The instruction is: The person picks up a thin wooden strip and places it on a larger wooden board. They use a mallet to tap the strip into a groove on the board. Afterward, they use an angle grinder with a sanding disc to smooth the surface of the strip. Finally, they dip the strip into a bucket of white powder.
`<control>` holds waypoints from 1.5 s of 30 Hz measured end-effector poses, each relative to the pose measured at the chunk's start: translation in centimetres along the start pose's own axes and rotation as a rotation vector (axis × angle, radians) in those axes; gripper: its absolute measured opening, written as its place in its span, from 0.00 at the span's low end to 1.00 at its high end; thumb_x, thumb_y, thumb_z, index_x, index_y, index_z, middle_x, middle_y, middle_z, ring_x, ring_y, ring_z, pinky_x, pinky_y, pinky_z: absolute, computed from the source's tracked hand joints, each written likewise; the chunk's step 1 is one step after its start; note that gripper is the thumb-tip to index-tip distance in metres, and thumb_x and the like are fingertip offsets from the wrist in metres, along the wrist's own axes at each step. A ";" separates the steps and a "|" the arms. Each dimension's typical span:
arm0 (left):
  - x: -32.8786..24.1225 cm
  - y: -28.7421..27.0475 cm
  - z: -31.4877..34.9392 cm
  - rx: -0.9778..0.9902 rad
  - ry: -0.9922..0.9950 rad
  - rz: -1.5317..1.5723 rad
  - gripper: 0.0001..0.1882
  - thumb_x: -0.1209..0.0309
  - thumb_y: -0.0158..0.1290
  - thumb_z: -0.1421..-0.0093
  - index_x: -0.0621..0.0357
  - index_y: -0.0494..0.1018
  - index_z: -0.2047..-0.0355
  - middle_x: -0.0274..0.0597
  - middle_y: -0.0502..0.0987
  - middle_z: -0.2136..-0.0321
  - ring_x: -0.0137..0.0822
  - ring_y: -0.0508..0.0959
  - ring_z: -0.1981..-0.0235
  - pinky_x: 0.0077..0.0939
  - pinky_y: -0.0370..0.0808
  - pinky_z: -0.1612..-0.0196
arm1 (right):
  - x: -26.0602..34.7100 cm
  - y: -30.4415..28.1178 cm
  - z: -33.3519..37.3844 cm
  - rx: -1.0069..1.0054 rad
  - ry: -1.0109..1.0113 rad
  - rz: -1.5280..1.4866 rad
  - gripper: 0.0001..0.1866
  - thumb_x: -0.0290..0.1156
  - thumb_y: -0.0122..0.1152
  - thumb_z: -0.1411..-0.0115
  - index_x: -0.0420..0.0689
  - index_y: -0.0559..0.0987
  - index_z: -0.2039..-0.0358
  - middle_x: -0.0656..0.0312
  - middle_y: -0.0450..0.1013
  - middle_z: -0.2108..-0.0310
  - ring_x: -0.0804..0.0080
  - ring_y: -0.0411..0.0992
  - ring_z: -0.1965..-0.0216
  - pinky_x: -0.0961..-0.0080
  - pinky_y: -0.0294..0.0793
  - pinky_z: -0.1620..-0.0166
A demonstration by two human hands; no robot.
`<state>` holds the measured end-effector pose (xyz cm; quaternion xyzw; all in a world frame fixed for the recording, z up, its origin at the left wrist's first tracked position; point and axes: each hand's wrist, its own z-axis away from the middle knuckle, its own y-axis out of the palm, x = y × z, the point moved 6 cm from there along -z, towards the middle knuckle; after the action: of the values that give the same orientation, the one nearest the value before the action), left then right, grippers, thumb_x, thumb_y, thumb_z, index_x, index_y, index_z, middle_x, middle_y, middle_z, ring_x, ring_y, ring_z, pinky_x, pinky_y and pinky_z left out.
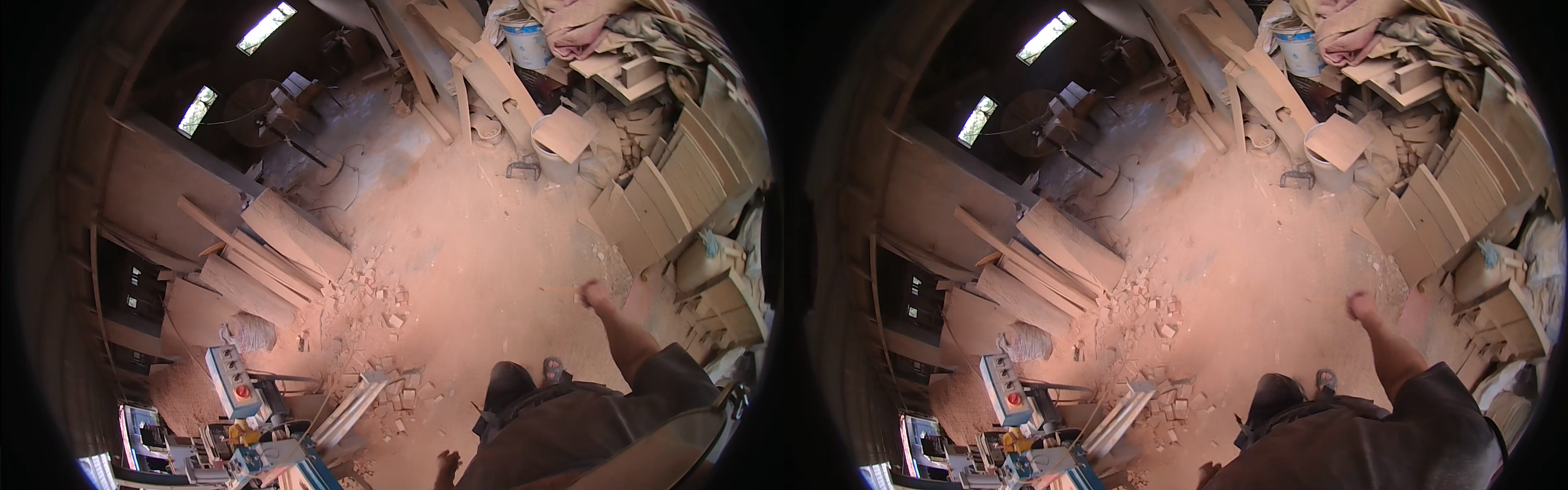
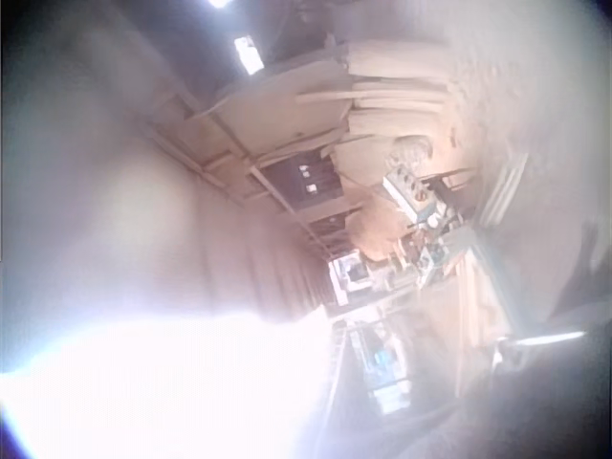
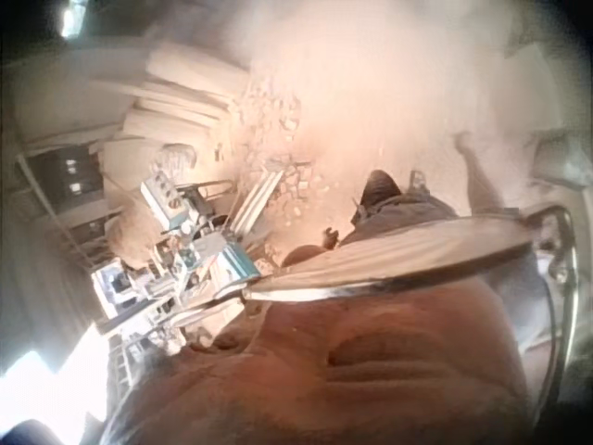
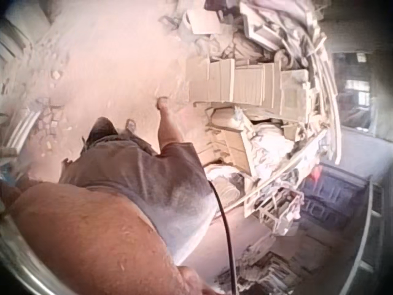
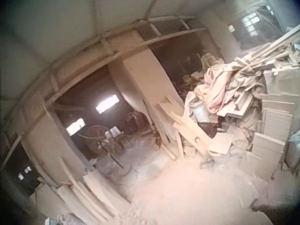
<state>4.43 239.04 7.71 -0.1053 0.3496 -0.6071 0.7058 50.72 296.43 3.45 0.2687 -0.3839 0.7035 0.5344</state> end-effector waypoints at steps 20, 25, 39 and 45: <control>-83.7 -17.1 -55.1 0.007 0.595 0.287 0.33 0.70 0.59 0.38 0.75 0.61 0.38 0.45 0.80 0.65 0.34 0.80 0.70 0.29 0.79 0.67 | 21.5 3.9 -43.3 -0.469 0.491 0.266 0.13 0.40 0.49 0.35 0.50 0.72 0.75 0.58 0.67 0.86 0.66 0.62 0.90 0.64 0.60 0.88; -111.7 -17.8 -62.6 -0.072 0.829 0.155 0.20 0.69 0.51 0.34 0.66 0.71 0.45 0.46 0.80 0.73 0.36 0.77 0.73 0.30 0.77 0.61 | 27.6 7.8 -46.0 -0.592 0.777 0.166 0.21 0.46 0.47 0.35 0.47 0.74 0.79 0.55 0.70 0.85 0.63 0.69 0.87 0.62 0.67 0.84; -119.9 -21.8 -82.5 0.027 -0.295 0.339 0.31 0.74 0.60 0.43 0.74 0.65 0.40 0.56 0.81 0.61 0.42 0.82 0.63 0.38 0.80 0.62 | 115.0 56.6 -106.6 0.184 -0.011 -0.589 0.10 0.28 0.57 0.34 0.38 0.78 0.56 0.60 0.72 0.77 0.71 0.71 0.82 0.72 0.73 0.78; -147.8 -27.9 -105.4 0.170 0.109 -0.277 0.26 0.54 0.53 0.37 0.70 0.74 0.55 0.60 0.80 0.61 0.56 0.80 0.59 0.49 0.76 0.58 | 133.6 70.9 -117.8 0.327 0.144 -0.835 0.12 0.25 0.52 0.33 0.40 0.75 0.51 0.59 0.71 0.75 0.65 0.70 0.79 0.67 0.74 0.74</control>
<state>-85.65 398.92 0.43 -0.0595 0.3169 -0.7307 0.6017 -51.37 457.25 24.78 0.4317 -0.0885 0.4958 0.7483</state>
